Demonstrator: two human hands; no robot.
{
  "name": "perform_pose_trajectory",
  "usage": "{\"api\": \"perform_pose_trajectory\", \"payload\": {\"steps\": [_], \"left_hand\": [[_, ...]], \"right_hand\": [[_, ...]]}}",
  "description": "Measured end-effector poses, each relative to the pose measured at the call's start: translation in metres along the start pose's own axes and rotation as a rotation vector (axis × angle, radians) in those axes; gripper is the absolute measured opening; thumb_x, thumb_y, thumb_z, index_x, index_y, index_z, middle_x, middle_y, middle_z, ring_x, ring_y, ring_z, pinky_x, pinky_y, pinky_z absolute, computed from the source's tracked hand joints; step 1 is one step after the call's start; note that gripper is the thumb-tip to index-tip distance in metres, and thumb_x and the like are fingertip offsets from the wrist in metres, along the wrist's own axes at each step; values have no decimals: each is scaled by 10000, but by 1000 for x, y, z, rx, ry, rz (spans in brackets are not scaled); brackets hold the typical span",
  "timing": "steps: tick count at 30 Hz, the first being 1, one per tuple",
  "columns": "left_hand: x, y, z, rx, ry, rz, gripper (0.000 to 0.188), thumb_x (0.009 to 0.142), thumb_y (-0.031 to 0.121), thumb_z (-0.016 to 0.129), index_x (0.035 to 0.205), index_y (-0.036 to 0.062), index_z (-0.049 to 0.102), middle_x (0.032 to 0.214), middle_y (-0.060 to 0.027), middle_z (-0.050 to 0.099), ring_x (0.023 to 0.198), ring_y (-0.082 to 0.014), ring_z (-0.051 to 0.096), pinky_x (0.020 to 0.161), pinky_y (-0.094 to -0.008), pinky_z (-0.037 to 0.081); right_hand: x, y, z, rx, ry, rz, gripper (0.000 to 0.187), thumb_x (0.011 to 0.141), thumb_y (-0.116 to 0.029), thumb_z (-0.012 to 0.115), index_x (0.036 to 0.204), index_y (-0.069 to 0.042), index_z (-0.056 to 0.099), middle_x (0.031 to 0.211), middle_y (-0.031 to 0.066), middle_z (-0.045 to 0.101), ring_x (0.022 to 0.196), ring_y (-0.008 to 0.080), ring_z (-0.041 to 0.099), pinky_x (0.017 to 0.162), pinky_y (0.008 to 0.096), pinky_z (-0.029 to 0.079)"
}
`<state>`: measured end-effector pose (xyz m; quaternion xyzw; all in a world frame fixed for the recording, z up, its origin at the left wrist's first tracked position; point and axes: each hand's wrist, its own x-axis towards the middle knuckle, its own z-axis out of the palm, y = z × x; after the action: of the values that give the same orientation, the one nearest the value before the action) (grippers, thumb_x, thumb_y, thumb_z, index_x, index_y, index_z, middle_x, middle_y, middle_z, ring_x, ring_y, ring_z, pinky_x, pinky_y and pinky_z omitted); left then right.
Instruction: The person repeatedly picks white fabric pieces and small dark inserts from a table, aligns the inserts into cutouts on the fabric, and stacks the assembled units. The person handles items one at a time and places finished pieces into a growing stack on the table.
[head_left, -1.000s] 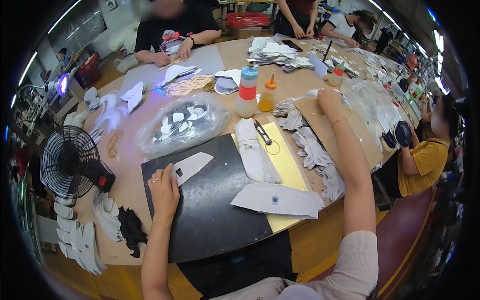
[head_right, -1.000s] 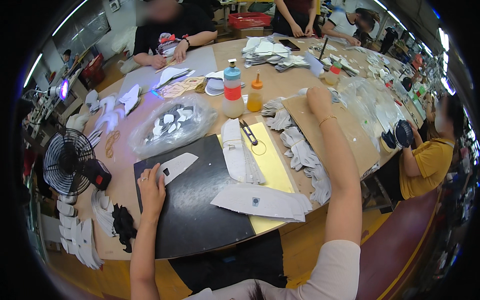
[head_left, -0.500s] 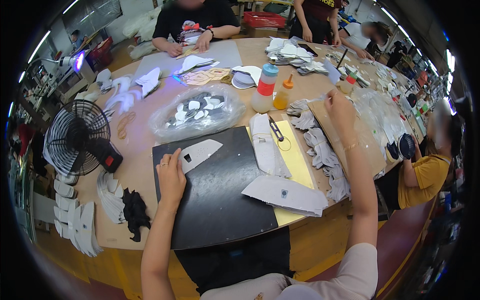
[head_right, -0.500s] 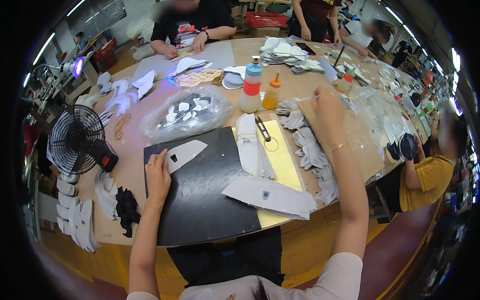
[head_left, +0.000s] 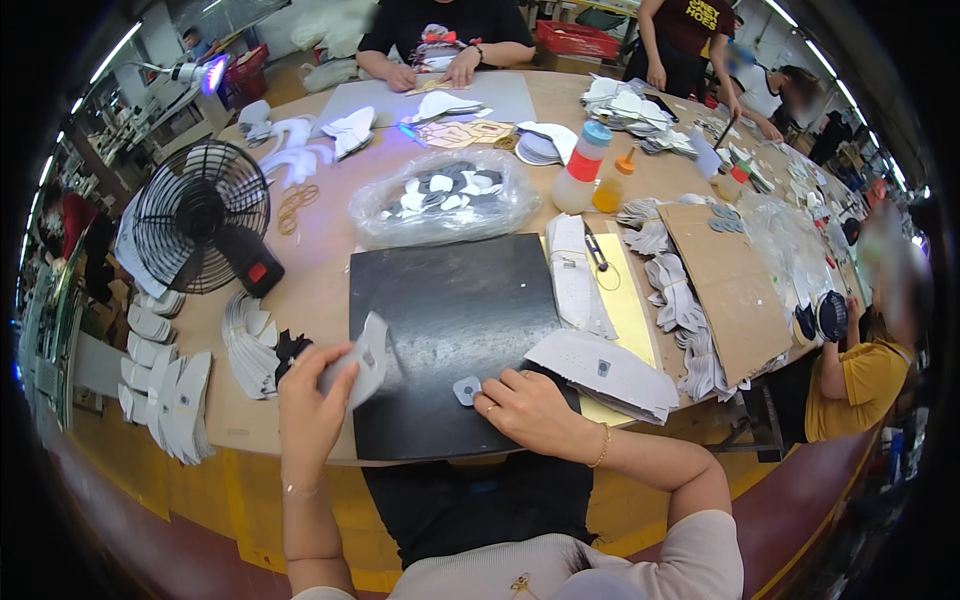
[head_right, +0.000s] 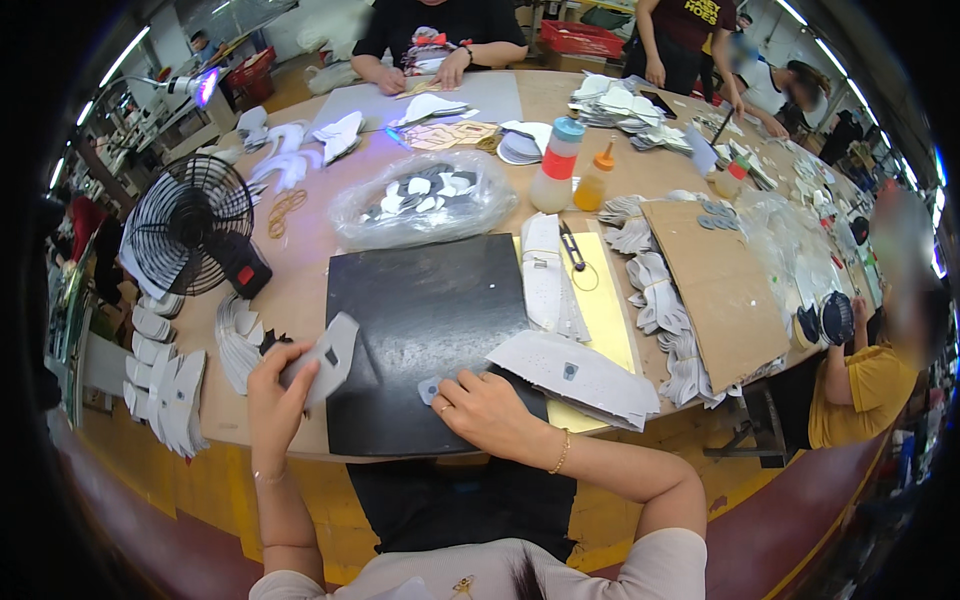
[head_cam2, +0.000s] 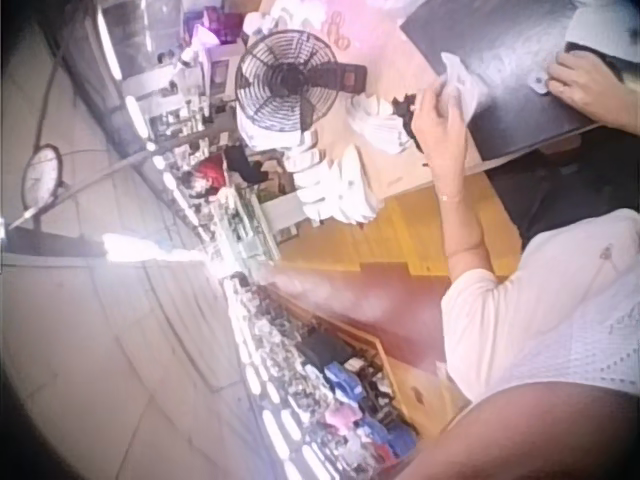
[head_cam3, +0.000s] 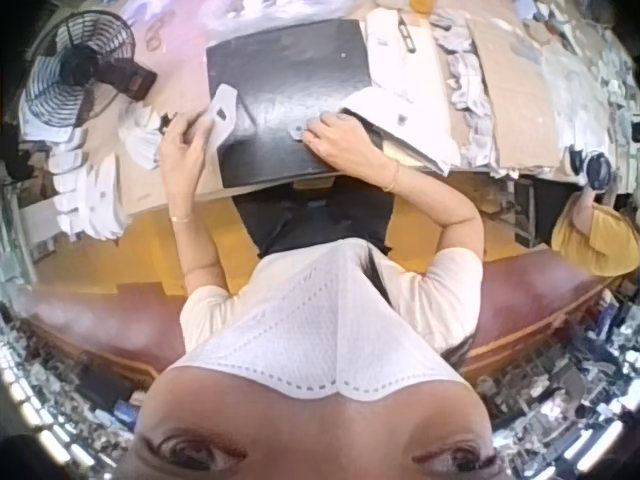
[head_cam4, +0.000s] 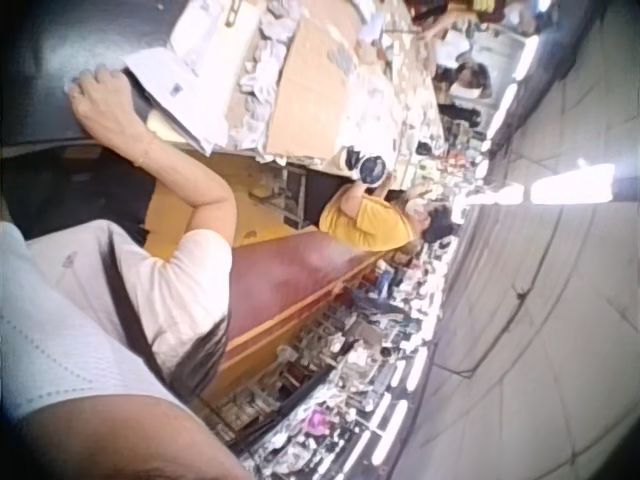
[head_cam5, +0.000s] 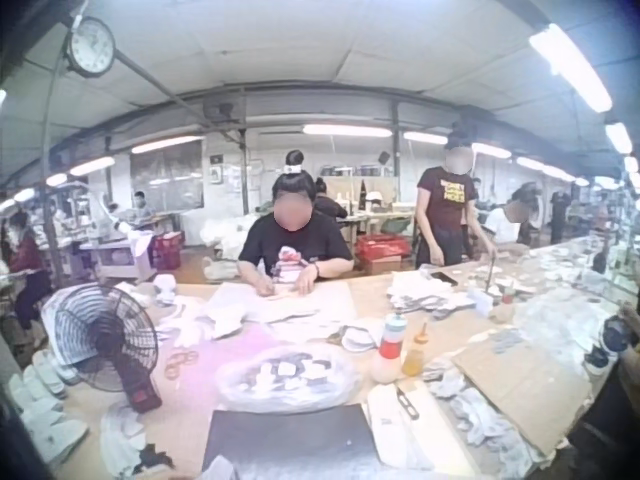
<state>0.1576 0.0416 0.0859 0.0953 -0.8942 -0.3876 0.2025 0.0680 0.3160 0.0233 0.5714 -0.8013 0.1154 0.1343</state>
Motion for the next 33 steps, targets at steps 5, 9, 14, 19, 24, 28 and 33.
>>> {"api": "perform_pose_trajectory", "payload": {"steps": [5, 9, 14, 19, 24, 28, 33], "left_hand": [[-49, 31, -34, -288, -381, -159, 200, 887, 53, 739, 1074, -16, 746, 876, -136, 680, 811, -245, 656, 735, -320, 496], [-62, 45, -10, -422, -589, -24, 183, 888, 54, 756, 1058, -13, 770, 879, -92, 700, 758, -166, 642, 672, -287, 484], [-67, 45, 19, -483, -752, -43, 202, 905, 104, 752, 1088, 20, 771, 900, -94, 704, 785, -188, 653, 678, -301, 487], [-75, 38, 25, -336, -818, -172, 244, 946, 177, 700, 1137, 27, 727, 964, -144, 686, 872, -317, 669, 794, -379, 513], [-87, 23, 38, -217, -739, -150, 193, 928, 163, 713, 1040, 6, 721, 940, -148, 679, 867, -332, 669, 775, -393, 512], [-89, 19, 44, -285, -674, -218, 199, 939, 186, 730, 1014, 1, 722, 910, -117, 677, 808, -272, 657, 713, -354, 497], [-81, 12, 53, -377, -589, -198, 184, 928, 178, 752, 983, 5, 724, 985, -98, 693, 834, -236, 671, 716, -335, 510]], "right_hand": [[-11, -8, -3, 161, 38, 129, 274, 870, -202, 737, 1100, -56, 711, 960, 39, 626, 858, 190, 618, 710, 315, 505], [-12, -22, -36, 802, 65, 342, 510, 871, -365, 788, 1263, -58, 679, 1162, 107, 674, 1042, 281, 660, 902, 368, 526], [-29, -35, -48, 1129, -460, 301, 488, 902, -446, 745, 1175, -42, 718, 1011, 131, 701, 977, 325, 661, 903, 414, 498], [-53, -39, -47, 1049, -357, 381, 262, 961, -271, 704, 1038, -20, 712, 926, 135, 655, 834, 341, 624, 829, 405, 484], [-49, -40, -44, 978, -330, 560, 165, 954, -145, 694, 1028, 1, 703, 940, 149, 668, 865, 340, 671, 777, 385, 531], [-48, -40, -36, 991, -237, 655, 118, 941, -95, 707, 1019, -7, 717, 918, 132, 700, 794, 295, 691, 707, 345, 540], [-37, -37, -38, 1008, -180, 778, 103, 916, -70, 736, 993, -3, 723, 890, 113, 721, 769, 228, 699, 698, 306, 538]]}}
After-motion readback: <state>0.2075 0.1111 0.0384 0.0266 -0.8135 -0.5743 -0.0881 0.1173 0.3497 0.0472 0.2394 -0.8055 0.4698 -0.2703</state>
